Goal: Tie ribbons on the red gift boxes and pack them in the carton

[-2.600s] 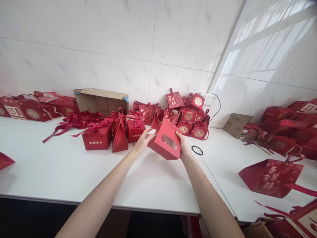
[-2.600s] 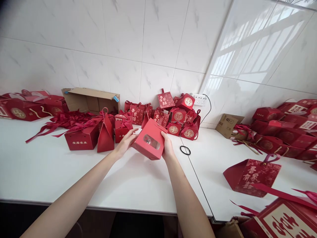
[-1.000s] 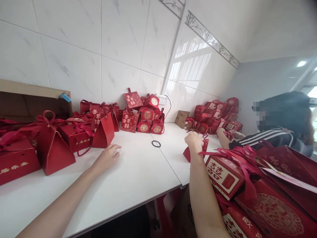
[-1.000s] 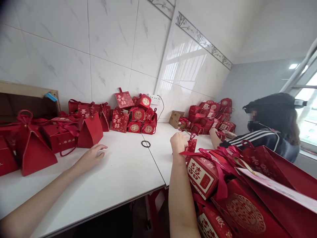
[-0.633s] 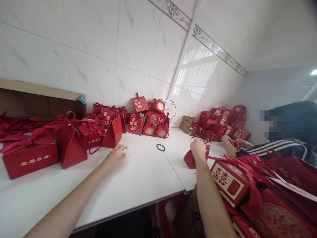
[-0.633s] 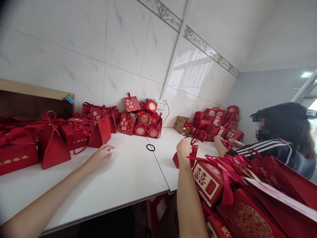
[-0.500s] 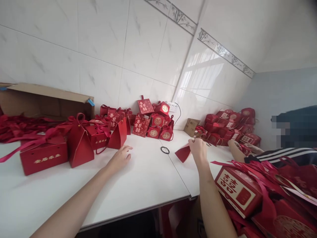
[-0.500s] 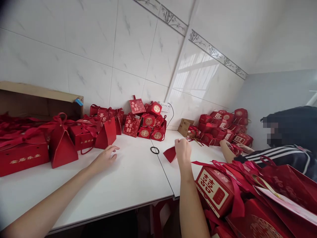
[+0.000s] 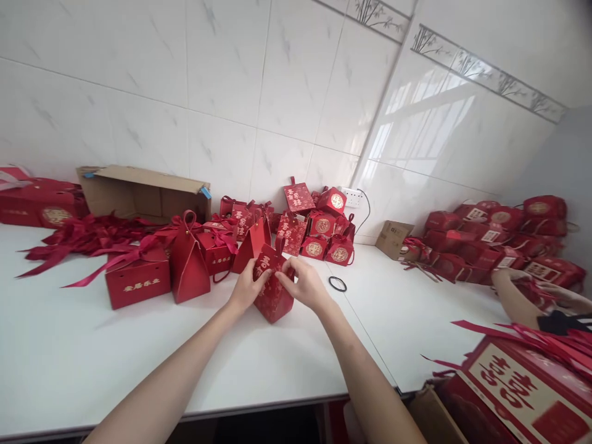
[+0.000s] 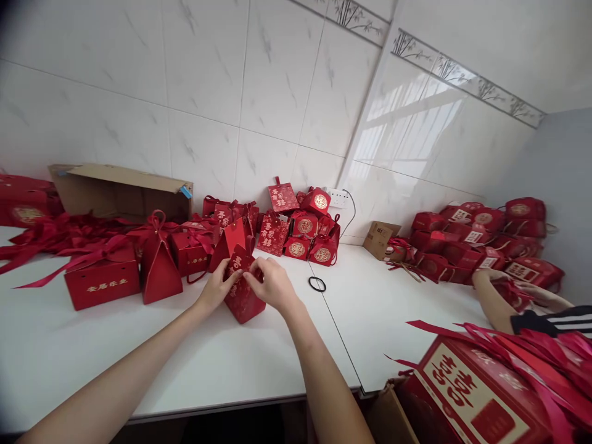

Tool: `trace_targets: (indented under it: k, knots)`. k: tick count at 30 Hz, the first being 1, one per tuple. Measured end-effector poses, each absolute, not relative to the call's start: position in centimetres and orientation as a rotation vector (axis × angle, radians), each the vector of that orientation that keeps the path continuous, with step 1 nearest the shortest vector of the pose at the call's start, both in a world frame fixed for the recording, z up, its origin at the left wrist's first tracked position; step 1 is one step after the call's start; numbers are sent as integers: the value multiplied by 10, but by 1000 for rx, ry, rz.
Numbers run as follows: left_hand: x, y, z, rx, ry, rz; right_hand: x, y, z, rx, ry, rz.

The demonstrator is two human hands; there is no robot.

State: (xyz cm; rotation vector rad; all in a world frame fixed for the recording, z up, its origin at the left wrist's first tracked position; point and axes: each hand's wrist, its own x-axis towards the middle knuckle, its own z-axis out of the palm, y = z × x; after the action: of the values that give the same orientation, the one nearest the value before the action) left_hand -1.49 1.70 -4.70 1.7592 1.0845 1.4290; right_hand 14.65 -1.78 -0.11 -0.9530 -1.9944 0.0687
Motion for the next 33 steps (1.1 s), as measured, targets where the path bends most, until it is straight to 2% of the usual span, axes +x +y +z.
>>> trace_targets:
  k: [5, 10, 16, 22, 27, 33]
  knots:
    - [-20, 20, -45, 1761, 1307, 1767, 155, 16, -24, -939, -1809, -6]
    - [-8, 6, -44, 1784, 1056, 1595, 152, 9, -47, -927, -1667, -61]
    - [-3, -5, -41, 1812, 916, 1705, 149, -9, -29, -884, -1460, -303]
    - [-5, -14, -28, 1832, 777, 1698, 144, -18, -25, -774, -1603, -95]
    - [-3, -24, -12, 1876, 787, 1839, 137, -25, -24, -746, -1595, -67]
    - [-3, -26, -11, 1991, 921, 1829, 133, -29, -24, -782, -1573, -42]
